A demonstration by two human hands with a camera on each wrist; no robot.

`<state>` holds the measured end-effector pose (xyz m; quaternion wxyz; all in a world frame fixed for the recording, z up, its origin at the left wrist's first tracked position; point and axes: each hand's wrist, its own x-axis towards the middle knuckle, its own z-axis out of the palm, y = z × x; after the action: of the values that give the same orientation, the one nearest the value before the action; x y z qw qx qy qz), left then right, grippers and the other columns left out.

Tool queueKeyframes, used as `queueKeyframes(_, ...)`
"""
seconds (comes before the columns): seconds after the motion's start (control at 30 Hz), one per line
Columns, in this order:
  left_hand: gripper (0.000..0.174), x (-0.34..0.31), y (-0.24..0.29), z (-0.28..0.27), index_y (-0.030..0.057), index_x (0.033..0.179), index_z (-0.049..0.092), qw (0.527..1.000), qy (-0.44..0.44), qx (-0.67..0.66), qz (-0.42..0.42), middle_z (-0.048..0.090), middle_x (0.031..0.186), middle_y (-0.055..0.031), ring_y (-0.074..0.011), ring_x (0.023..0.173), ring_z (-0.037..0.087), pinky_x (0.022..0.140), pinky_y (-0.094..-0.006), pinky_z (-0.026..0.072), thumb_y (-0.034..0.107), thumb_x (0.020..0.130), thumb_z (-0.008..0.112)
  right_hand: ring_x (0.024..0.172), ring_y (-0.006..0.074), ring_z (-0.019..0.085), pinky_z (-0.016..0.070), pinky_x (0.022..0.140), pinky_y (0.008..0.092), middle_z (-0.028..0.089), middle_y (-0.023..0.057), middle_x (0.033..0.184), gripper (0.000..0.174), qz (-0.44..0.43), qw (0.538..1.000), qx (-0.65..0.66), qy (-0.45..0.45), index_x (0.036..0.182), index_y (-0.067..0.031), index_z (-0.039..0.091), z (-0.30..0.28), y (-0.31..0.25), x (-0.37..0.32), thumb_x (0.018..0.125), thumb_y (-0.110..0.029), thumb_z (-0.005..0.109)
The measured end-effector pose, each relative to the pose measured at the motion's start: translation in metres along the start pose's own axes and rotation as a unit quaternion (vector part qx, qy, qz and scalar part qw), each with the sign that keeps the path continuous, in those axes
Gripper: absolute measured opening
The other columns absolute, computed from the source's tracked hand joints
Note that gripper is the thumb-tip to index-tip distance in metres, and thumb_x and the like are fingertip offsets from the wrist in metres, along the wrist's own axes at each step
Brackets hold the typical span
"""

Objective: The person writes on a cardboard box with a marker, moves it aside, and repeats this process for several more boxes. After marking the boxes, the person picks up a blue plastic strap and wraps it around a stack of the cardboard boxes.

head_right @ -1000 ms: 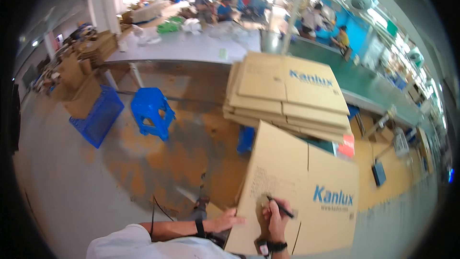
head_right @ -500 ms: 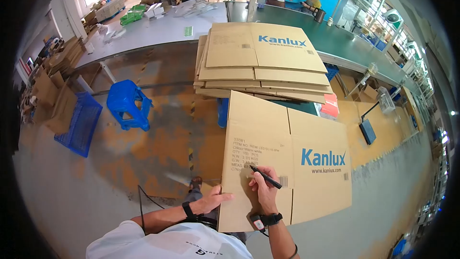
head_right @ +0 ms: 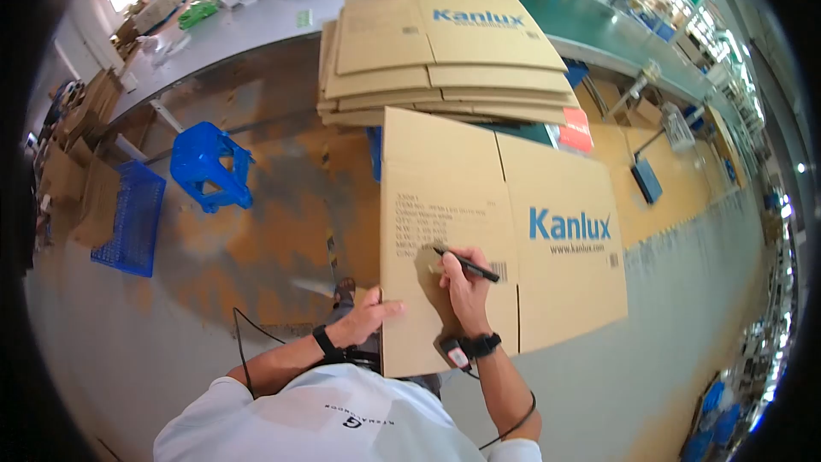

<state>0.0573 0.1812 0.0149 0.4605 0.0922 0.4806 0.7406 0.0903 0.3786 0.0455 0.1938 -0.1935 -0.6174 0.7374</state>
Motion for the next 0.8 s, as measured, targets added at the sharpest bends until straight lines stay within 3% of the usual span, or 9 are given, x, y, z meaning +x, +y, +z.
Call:
queueKeyframes(0.33, 0.038, -0.001, 0.009, 0.006, -0.0004, 0.128, 0.052, 1.000, -0.002, -0.001, 0.003, 0.063, 0.114, -0.0057, -0.0112, 0.101, 0.060, 0.089, -0.0288, 0.0503, 0.013, 0.093, 0.060, 0.062, 0.0013, 0.048, 0.0378, 0.054, 0.0184, 0.060, -0.0025, 0.072, 0.007, -0.058, 0.995, -0.074, -0.024, 0.092, -0.0026, 0.061, -0.001, 0.006, 0.001, 0.093, -0.009, 0.064)
queueKeyframes(0.8, 0.042, 0.001, 0.009, 0.004, -0.0007, 0.131, 0.049, 1.000, -0.014, -0.001, 0.001, 0.062, 0.118, -0.0068, -0.0121, 0.104, 0.059, 0.091, -0.0292, 0.0496, 0.013, 0.093, 0.061, 0.063, 0.0017, 0.049, 0.0388, 0.055, 0.0193, 0.061, -0.0023, 0.070, 0.009, -0.079, 0.992, -0.098, -0.022, 0.089, -0.0017, 0.061, 0.002, 0.009, 0.005, 0.092, -0.010, 0.065)
